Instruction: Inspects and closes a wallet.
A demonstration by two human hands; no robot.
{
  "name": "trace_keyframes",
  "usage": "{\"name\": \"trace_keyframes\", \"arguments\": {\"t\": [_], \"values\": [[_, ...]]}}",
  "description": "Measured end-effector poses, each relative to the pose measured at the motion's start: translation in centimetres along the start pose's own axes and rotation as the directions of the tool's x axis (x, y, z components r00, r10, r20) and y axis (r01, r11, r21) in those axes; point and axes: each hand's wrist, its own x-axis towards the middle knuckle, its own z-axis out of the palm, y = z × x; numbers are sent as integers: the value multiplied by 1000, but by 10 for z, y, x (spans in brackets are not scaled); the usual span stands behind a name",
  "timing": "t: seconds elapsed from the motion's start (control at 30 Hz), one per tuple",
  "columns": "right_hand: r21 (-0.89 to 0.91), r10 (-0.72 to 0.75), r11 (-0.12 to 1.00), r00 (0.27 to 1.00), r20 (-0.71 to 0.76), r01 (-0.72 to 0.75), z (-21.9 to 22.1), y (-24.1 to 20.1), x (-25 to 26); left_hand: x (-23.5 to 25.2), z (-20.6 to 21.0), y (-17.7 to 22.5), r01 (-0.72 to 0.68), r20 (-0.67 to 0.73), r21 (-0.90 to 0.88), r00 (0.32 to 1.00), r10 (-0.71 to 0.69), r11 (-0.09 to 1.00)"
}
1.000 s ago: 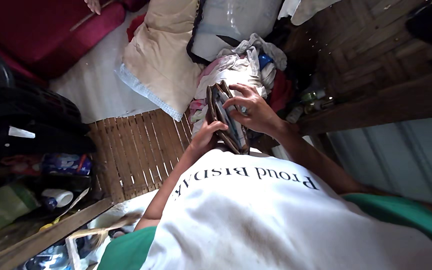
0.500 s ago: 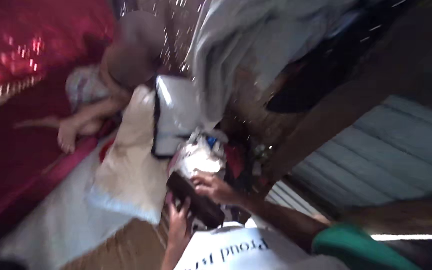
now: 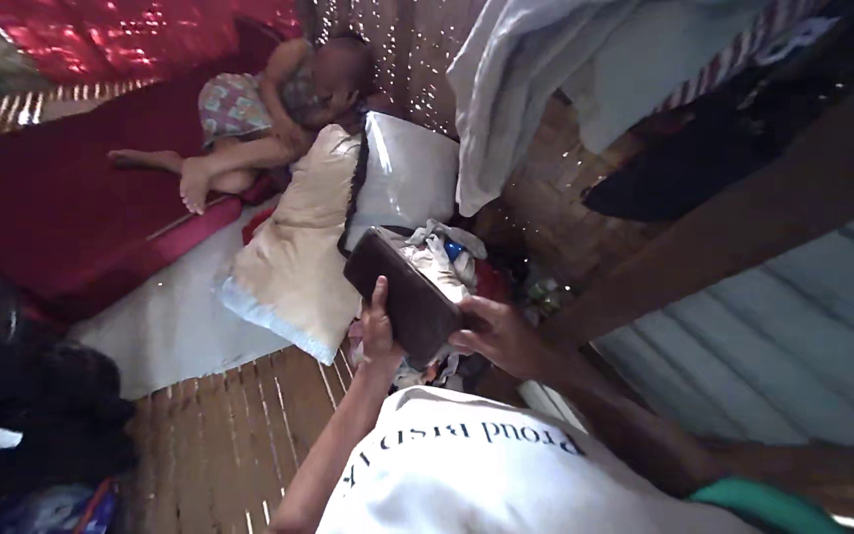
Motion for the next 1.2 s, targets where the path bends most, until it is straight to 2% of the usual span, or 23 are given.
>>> {"name": "trace_keyframes", "arguments": {"t": [0.03, 0.1, 0.13, 0.2, 0.3, 0.37, 0.47, 0.67, 0.73, 0.8, 0.87, 0.93, 1.03, 1.1, 1.2], "values": [[-27, 6, 1000, 999, 51, -5, -2, 1, -1, -2, -3, -2, 12, -25, 13, 1000, -11, 1000], [-118, -62, 990, 987, 150, 80, -10, 4, -1, -7, -6, 0, 50, -45, 51, 998, -48, 997], [-157, -103, 979, 978, 181, 132, -15, 4, -1, -9, -7, 1, 73, -42, 65, 997, -70, 995], [-203, -83, 972, 978, 189, 122, -24, 0, 2, -10, -9, 3, 103, -18, 66, 995, -102, 993], [-188, -34, 981, 993, 116, 55, -34, -3, 5, -10, -16, 6, 158, 87, 56, 983, -163, 986], [-162, -115, 979, 992, 44, 121, -31, 1, 5, -13, -23, 10, 166, 165, 102, 970, -181, 981], [-68, -186, 981, 981, -47, 183, -22, 5, 8, -18, -29, 17, 149, 180, 209, 966, -188, 967], [104, -112, 987, 990, -88, 121, -17, 11, 46, -15, -37, 19, 97, 325, 248, 929, -177, 964], [178, -153, 968, 980, -130, 175, -16, 13, 61, -13, -34, 19, 83, 364, 238, 916, -167, 968], [160, -262, 940, 938, -227, 301, -10, 15, 62, -11, -26, 18, 112, 326, 154, 932, -158, 982], [60, -379, 911, 884, -273, 409, -1, 11, 52, -6, -14, 21, 148, 195, 60, 968, -157, 987], [-45, -500, 861, 828, -255, 506, 9, 13, 37, 0, -11, 22, 146, 100, -8, 984, -145, 989], [-134, -643, 765, 731, -229, 630, 26, 29, 30, 8, -16, 21, 116, 100, -121, 990, -105, 986], [-173, -636, 772, 737, -229, 612, 38, 35, 29, 10, -16, 20, 111, 94, -159, 991, -97, 981], [-203, -510, 858, 831, -221, 472, 57, 32, 24, 5, -26, 13, 123, 103, -104, 988, -112, 987]]}}
